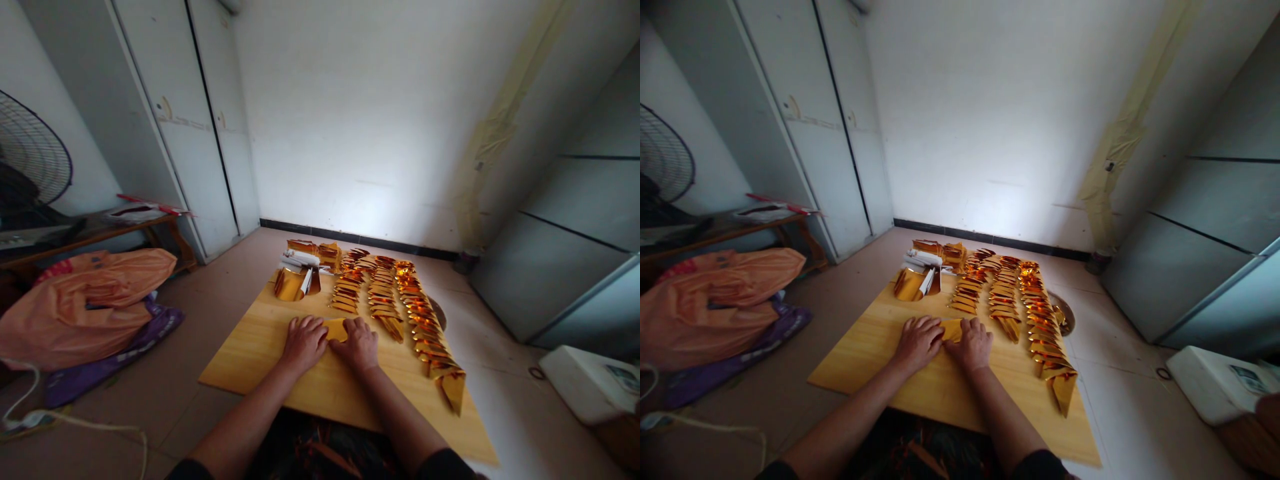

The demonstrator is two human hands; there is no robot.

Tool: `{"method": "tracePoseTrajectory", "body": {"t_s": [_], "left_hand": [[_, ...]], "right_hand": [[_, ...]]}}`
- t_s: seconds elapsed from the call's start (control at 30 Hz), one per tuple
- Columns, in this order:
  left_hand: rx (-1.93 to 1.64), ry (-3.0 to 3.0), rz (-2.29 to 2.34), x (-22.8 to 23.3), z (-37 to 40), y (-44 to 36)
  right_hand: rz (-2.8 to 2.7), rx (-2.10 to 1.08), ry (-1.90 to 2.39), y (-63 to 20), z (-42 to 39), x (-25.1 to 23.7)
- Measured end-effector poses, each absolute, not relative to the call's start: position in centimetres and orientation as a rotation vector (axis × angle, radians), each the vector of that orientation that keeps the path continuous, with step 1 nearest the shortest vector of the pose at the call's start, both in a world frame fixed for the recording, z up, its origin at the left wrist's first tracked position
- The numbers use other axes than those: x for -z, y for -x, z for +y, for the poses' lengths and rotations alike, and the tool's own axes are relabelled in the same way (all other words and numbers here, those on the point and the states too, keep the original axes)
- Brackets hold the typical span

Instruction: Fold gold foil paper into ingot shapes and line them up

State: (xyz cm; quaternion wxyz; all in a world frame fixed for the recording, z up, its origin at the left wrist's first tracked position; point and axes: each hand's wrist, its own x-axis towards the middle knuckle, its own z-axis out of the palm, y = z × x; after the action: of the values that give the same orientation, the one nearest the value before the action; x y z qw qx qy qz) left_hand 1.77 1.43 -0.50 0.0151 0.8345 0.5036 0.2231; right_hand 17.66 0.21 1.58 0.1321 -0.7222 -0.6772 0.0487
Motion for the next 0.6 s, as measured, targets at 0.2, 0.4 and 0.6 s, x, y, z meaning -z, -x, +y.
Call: {"method": "tracePoseTrajectory", "body": {"t_s": [0.2, 0.4, 0.6], "left_hand": [[-0.676, -2.568, 1.527, 0.5, 1.6, -1.7], [-0.659, -2.541, 1.540, 0.7, 1.7, -1.6], [-0.622, -2.534, 1.546, 0.3, 1.7, -1.6]], "right_hand": [[-1.983, -0.161, 2.092, -17.8, 0.2, -2.0], [-1.999, -0.176, 2.076, -18.0, 0.2, -1.8], [-2.096, -0.227, 1.915, -18.7, 1.3, -2.1]]}}
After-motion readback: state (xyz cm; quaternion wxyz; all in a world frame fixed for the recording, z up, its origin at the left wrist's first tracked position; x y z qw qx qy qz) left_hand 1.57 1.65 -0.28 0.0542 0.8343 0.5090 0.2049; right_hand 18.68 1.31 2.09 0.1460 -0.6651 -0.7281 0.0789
